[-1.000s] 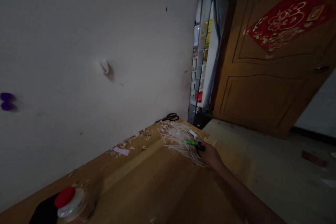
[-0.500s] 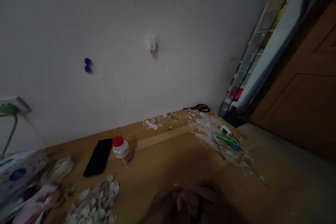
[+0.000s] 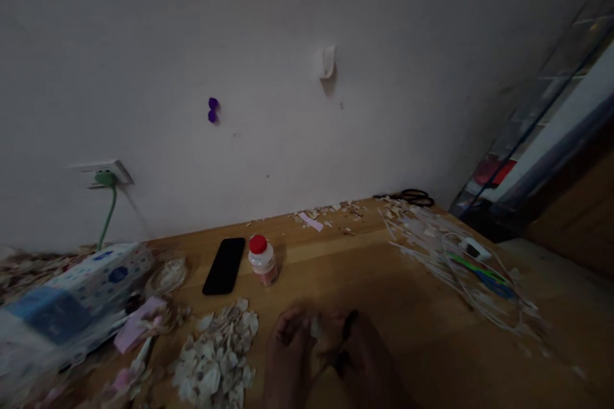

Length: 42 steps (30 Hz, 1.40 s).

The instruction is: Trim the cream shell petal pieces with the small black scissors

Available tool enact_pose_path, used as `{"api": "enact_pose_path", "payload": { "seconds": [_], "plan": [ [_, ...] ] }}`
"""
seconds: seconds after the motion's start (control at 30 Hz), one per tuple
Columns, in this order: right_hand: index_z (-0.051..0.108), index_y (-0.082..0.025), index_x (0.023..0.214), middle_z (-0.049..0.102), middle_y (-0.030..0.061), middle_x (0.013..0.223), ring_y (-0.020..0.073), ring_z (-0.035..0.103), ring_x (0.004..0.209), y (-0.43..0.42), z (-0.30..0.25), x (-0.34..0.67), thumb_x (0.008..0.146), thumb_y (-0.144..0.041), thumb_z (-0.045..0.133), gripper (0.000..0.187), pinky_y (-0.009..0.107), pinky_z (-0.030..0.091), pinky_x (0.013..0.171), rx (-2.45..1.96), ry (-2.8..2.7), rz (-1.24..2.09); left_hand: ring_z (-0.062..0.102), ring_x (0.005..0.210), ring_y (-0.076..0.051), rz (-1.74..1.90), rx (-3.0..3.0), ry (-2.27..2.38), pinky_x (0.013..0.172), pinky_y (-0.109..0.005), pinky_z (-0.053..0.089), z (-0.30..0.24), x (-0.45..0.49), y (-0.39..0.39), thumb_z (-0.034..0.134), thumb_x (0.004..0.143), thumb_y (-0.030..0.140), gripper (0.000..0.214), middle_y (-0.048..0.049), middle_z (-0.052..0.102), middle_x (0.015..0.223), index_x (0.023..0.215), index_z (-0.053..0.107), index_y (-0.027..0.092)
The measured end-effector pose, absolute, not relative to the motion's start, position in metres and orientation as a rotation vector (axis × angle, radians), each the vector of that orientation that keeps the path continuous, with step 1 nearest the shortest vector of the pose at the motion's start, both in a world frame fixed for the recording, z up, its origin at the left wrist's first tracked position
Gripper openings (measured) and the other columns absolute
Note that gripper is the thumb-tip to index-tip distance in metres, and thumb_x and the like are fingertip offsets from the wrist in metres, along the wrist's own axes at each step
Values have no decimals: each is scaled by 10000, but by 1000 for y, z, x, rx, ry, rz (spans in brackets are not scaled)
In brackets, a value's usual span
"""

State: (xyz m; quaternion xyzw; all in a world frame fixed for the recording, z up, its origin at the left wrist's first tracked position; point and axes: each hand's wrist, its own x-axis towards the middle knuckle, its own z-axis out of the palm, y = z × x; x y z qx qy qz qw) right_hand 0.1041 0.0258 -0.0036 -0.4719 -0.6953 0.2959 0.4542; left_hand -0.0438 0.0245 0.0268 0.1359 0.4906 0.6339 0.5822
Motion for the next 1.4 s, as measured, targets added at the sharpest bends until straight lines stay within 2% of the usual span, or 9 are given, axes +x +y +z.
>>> {"api": "enact_pose_path", "payload": {
  "seconds": [0.13, 0.4, 0.53, 0.77, 0.87, 1.0, 1.1, 1.23, 1.4],
  "plan": [
    [534, -250, 1113, 594, 53, 1068, 228, 574, 1004, 26, -14, 88, 639, -77, 510, 505, 332, 481, 869, -1116, -1674, 794, 643, 659, -151, 1478, 390, 1188, 612, -250, 492, 14, -47, 22, 840, 567, 346, 371, -25, 693, 773, 834, 648, 175],
    [585, -239, 960, 615, 31, 929, 203, 598, 859, 21, -15, 88, 720, -103, 489, 293, 288, 476, 773, -1148, -1682, 934, 649, 662, -167, 1435, 491, 1221, 663, -283, 507, 5, -46, 20, 806, 610, 411, 363, -40, 704, 752, 833, 664, 163],
    [590, -211, 841, 651, 27, 792, 195, 620, 720, 25, -10, 86, 827, -263, 517, 91, 266, 498, 679, -1245, -1474, 1110, 665, 794, -214, 1413, 648, 1270, 745, -312, 515, 13, -50, 20, 766, 654, 435, 341, -83, 726, 858, 842, 695, 159],
    [637, -216, 719, 685, 34, 724, 228, 646, 689, 38, 3, 93, 787, -523, 619, 315, 278, 512, 625, -1317, -1310, 1298, 664, 803, -225, 1268, 793, 1209, 766, -313, 496, 10, -41, 20, 803, 605, 285, 241, -73, 746, 821, 797, 707, 176],
    [638, -222, 671, 683, 30, 691, 221, 645, 662, 42, -1, 96, 789, -525, 605, 326, 277, 509, 611, -1308, -1371, 1338, 629, 680, -193, 1242, 860, 1224, 686, -289, 476, 8, -42, 21, 724, 708, 359, 196, -53, 719, 703, 721, 706, 165],
    [598, -226, 632, 645, 12, 617, 202, 624, 620, 44, -3, 99, 778, -507, 599, 317, 261, 490, 585, -1363, -1393, 1357, 610, 707, -186, 1214, 906, 1253, 703, -270, 446, 5, -49, 22, 635, 789, 427, 287, -47, 705, 724, 730, 715, 157],
    [606, -218, 698, 644, 16, 646, 207, 625, 645, 41, 3, 100, 769, -522, 591, 312, 267, 494, 609, -1338, -1340, 1369, 583, 677, -172, 1164, 902, 1327, 669, -254, 427, 4, -54, 22, 631, 791, 428, 289, -35, 686, 696, 757, 727, 158],
    [628, -203, 838, 691, 58, 844, 234, 650, 805, 36, 10, 101, 794, -491, 573, 297, 296, 512, 735, -1289, -1313, 1327, 567, 641, -170, 1113, 986, 1421, 635, -250, 419, 9, -55, 22, 647, 769, 390, 252, -30, 685, 666, 784, 755, 163],
    [640, -192, 799, 687, 52, 798, 227, 644, 760, 37, 12, 98, 759, -434, 610, 247, 297, 510, 709, -1275, -1356, 1330, 595, 652, -177, 1130, 1033, 1418, 613, -255, 438, 14, -56, 23, 657, 744, 334, 201, -43, 715, 709, 791, 762, 170]
  ]
}}
